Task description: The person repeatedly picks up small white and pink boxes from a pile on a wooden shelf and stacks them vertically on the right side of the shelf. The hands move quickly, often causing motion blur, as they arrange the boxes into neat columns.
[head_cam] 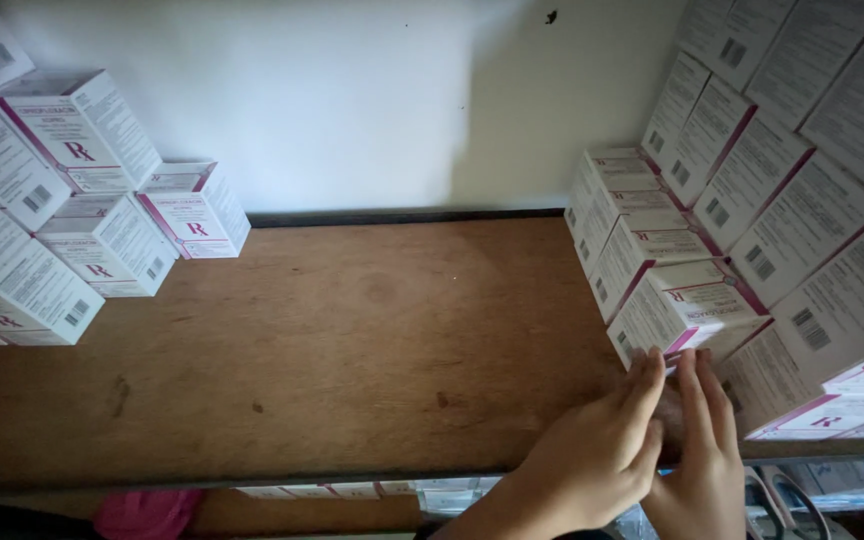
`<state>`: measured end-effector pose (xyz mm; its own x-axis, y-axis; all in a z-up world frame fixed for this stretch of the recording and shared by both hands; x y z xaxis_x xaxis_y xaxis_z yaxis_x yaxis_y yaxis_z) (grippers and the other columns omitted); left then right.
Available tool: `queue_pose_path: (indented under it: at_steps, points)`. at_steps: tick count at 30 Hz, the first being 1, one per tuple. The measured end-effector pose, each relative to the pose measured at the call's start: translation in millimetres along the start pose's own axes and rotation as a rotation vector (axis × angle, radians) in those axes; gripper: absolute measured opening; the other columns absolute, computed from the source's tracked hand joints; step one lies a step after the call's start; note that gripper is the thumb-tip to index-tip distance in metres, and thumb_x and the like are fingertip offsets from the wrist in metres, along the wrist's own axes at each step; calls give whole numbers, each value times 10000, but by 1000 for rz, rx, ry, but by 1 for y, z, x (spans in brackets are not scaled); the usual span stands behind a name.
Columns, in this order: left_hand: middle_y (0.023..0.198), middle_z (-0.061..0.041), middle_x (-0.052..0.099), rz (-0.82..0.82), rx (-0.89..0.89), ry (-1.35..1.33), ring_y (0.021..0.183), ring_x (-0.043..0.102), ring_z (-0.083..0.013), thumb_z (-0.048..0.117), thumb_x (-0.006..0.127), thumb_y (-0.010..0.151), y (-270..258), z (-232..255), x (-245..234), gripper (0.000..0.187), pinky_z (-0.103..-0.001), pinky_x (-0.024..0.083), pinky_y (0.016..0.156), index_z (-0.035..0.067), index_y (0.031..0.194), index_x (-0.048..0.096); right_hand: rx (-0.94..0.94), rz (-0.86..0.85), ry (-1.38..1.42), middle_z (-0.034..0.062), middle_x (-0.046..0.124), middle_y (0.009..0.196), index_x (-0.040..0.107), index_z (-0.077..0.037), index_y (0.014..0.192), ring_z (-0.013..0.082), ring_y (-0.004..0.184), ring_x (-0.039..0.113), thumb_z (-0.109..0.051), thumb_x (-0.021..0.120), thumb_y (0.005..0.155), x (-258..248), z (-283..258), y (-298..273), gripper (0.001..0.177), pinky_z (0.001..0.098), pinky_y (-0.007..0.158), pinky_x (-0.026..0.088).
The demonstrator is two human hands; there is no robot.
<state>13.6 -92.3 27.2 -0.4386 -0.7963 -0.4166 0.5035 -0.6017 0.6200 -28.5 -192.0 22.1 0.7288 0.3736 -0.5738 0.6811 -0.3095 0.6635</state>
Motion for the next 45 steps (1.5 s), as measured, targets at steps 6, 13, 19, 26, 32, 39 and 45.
queue_pose_path:
  at_steps: [6,13,19,26,32,39,45]
  points:
    - [1551,-413,421,-24,-97,6,1347,549,-485,158,441,1084,10,-5,-7,613,-462,495,1121,-162,1576,267,-24,-63,-68,257,430,1565,448,-98,1527,421,1456,415,-206,714,710,10,-5,2,866,576,1115,382]
    - [1572,-399,411,-64,-100,-13,1390,520,-483,151,431,1089,13,-10,-7,610,-476,446,1169,-151,1593,265,-40,-48,-174,230,420,1605,430,-132,1562,370,1494,424,-203,643,791,18,6,-1,803,562,1080,419]
    - [1547,-371,414,-148,-235,-47,1322,528,-472,205,475,1031,13,-13,-19,695,-458,437,1119,-131,1588,229,-21,-81,-163,270,379,1619,418,-112,1561,389,1461,414,-186,665,740,17,1,3,861,570,1057,410]
    - [1040,-246,655,-115,-181,262,826,603,-310,265,473,1103,12,-4,-87,423,-377,504,692,55,1467,523,13,86,12,201,585,1454,626,-79,1364,379,1386,576,-64,689,826,-1,-27,-3,542,471,1146,460]
    - [613,-4,581,-120,-398,95,417,374,-72,267,475,1080,-28,-64,-131,345,-213,308,383,88,1301,671,-95,34,22,87,716,1221,736,-110,1099,276,1169,676,-57,691,815,26,-69,-1,292,388,1037,498]
    - [1030,-7,810,75,-384,426,478,532,-39,160,581,1007,-66,-91,-253,246,-184,403,397,147,1198,734,-188,-168,5,30,747,1073,775,-125,988,228,1019,707,-76,721,792,72,-143,13,210,408,895,525]
    - [987,-6,805,225,-462,629,491,590,-53,116,612,956,-93,-105,-362,245,-216,407,375,142,1165,739,-260,-321,51,48,735,1068,779,-127,998,258,1003,693,-104,742,810,106,-195,21,193,432,895,525]
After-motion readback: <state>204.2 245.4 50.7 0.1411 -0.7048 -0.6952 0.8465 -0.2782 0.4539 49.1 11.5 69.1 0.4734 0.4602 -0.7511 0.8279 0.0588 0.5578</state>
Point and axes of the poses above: each hand's wrist, its own y-axis towards the middle knuckle, its own x-axis out of the palm, z = x × y, the point moved 10 cm from there along y, towards the middle knuckle
